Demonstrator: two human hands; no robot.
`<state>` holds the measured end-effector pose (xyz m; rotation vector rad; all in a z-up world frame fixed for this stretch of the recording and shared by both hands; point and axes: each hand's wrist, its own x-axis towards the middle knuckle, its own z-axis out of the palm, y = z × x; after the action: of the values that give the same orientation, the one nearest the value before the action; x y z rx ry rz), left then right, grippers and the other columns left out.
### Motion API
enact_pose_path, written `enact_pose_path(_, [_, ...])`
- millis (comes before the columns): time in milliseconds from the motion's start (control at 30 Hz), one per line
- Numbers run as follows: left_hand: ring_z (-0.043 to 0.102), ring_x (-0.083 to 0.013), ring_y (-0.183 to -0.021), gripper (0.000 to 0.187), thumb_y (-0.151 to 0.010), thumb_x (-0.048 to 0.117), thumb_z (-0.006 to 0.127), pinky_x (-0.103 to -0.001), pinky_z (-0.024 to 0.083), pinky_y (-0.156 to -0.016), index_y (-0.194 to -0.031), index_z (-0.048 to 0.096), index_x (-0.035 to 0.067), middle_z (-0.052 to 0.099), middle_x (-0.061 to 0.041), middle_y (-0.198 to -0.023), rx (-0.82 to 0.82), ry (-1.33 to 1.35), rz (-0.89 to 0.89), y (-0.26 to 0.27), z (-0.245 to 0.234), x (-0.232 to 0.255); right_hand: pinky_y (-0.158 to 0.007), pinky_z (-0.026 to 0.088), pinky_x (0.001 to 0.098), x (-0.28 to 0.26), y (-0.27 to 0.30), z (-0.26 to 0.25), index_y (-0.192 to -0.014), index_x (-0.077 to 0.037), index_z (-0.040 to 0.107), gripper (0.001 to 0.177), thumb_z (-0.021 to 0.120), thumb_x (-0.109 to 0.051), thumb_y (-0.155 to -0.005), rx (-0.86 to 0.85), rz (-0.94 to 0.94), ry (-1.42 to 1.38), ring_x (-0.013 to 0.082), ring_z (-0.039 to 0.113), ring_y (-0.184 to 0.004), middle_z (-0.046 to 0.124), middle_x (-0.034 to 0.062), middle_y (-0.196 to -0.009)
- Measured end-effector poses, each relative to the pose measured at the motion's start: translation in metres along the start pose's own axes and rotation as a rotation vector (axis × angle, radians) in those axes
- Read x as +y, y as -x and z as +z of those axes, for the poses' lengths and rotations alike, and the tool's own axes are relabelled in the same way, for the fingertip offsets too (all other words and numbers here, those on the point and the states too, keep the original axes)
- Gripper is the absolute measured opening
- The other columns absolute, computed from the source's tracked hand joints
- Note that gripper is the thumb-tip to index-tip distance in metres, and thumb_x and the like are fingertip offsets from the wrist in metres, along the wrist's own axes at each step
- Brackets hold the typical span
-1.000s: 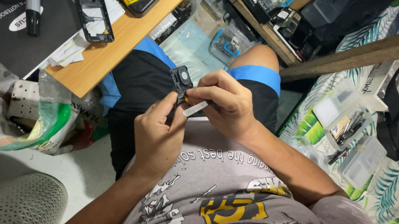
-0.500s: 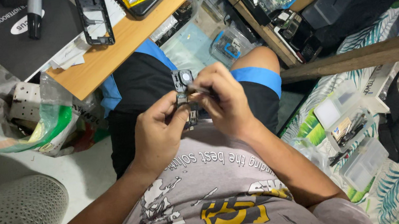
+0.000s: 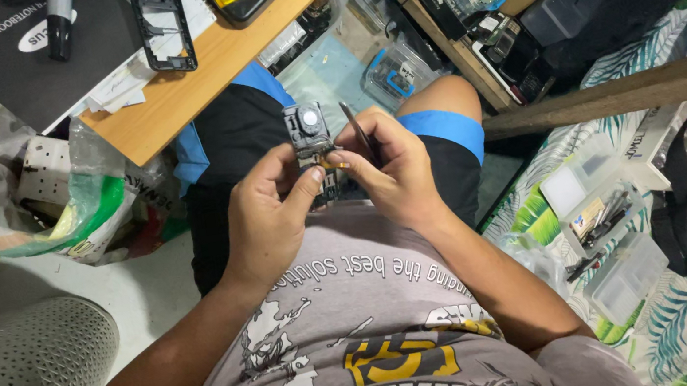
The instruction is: The person disassembles a small electronic device, likely a mobile phone, using a plastic pry tool and a screwdriver. They remove the back cover, disconnect internal components, and manipulate the circuit board and battery.
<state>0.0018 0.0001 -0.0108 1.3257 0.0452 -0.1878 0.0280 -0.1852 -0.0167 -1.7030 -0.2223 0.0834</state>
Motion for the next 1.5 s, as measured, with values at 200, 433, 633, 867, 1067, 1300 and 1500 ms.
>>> enact_pose_path(200, [0.064, -0.0030, -0.089, 0.012, -0.100, 0.003, 0.069, -0.020, 0.053, -0.076, -0.109, 0.062, -0.002, 0.068, -0.001, -0.101, 0.020, -0.001, 0.090, -0.002, -0.001, -0.008, -0.077, 0.052, 0.0196, 0.012, 0.003, -0.003, -0.106, -0.002, 0.062, 0.015, 0.074, -0.003, -0.098, -0.035, 0.144, -0.178, 0.0034, 0.061, -0.086, 0.067, -0.0011, -0.095])
enact_pose_path(433, [0.067, -0.0052, -0.090, 0.019, -0.097, 0.005, 0.071, -0.022, 0.057, -0.079, -0.112, 0.063, 0.000, 0.073, -0.003, -0.101, -0.011, 0.085, -0.007, -0.006, 0.001, -0.005, -0.073, 0.049, 0.0189, 0.017, 0.000, -0.004, -0.102, -0.001, 0.065, 0.010, 0.074, -0.004, -0.098, -0.040, 0.201, -0.225, 0.0032, 0.061, -0.084, 0.068, -0.0010, -0.095])
enact_pose_path(633, [0.068, -0.0094, -0.099, 0.032, -0.099, 0.007, 0.074, -0.025, 0.056, -0.089, -0.126, 0.061, -0.004, 0.074, -0.008, -0.112, 0.023, -0.026, 0.091, -0.014, -0.002, -0.003, -0.069, 0.047, 0.0175, 0.022, -0.001, -0.005, -0.103, -0.001, 0.066, 0.010, 0.074, -0.003, -0.097, -0.007, 0.237, -0.258, 0.0018, 0.058, -0.081, 0.067, -0.0026, -0.093])
enact_pose_path(867, [0.068, -0.0101, -0.104, 0.045, -0.103, 0.005, 0.064, -0.024, 0.057, -0.091, -0.146, 0.050, -0.005, 0.071, -0.011, -0.118, 0.024, 0.144, 0.067, -0.027, -0.007, -0.001, -0.070, 0.048, 0.0181, 0.027, -0.004, -0.006, -0.104, 0.000, 0.067, 0.011, 0.075, -0.002, -0.096, 0.011, 0.282, -0.360, 0.0029, 0.060, -0.081, 0.068, -0.0009, -0.094])
enact_pose_path(1067, [0.069, -0.0105, -0.096, 0.053, -0.100, 0.002, 0.065, -0.027, 0.063, -0.082, -0.148, 0.044, -0.001, 0.068, -0.010, -0.108, 0.032, 0.175, 0.058, -0.035, -0.008, 0.005, -0.073, 0.050, 0.0190, 0.024, -0.014, -0.011, -0.103, 0.001, 0.070, 0.012, 0.077, -0.003, -0.094, 0.046, 0.249, -0.308, 0.0040, 0.063, -0.083, 0.072, 0.0007, -0.095])
enact_pose_path(1300, [0.070, -0.0098, -0.097, 0.025, -0.103, 0.003, 0.063, -0.028, 0.066, -0.081, -0.127, 0.065, -0.003, 0.070, -0.008, -0.114, 0.018, 0.094, 0.065, -0.042, -0.009, 0.004, -0.062, 0.041, 0.0176, 0.020, -0.028, -0.021, -0.103, 0.000, 0.073, 0.012, 0.078, -0.008, -0.095, 0.077, 0.230, -0.256, 0.0012, 0.055, -0.071, 0.071, -0.0012, -0.088])
enact_pose_path(1500, [0.073, -0.0096, -0.094, 0.021, -0.101, 0.004, 0.064, -0.026, 0.064, -0.078, -0.121, 0.067, -0.002, 0.073, -0.008, -0.113, 0.066, 0.053, 0.078, -0.051, -0.003, 0.008, -0.054, 0.034, 0.0174, 0.018, -0.032, -0.023, -0.104, -0.002, 0.072, 0.015, 0.078, -0.012, -0.093, 0.082, 0.245, -0.344, -0.0004, 0.050, -0.064, 0.069, -0.0033, -0.085])
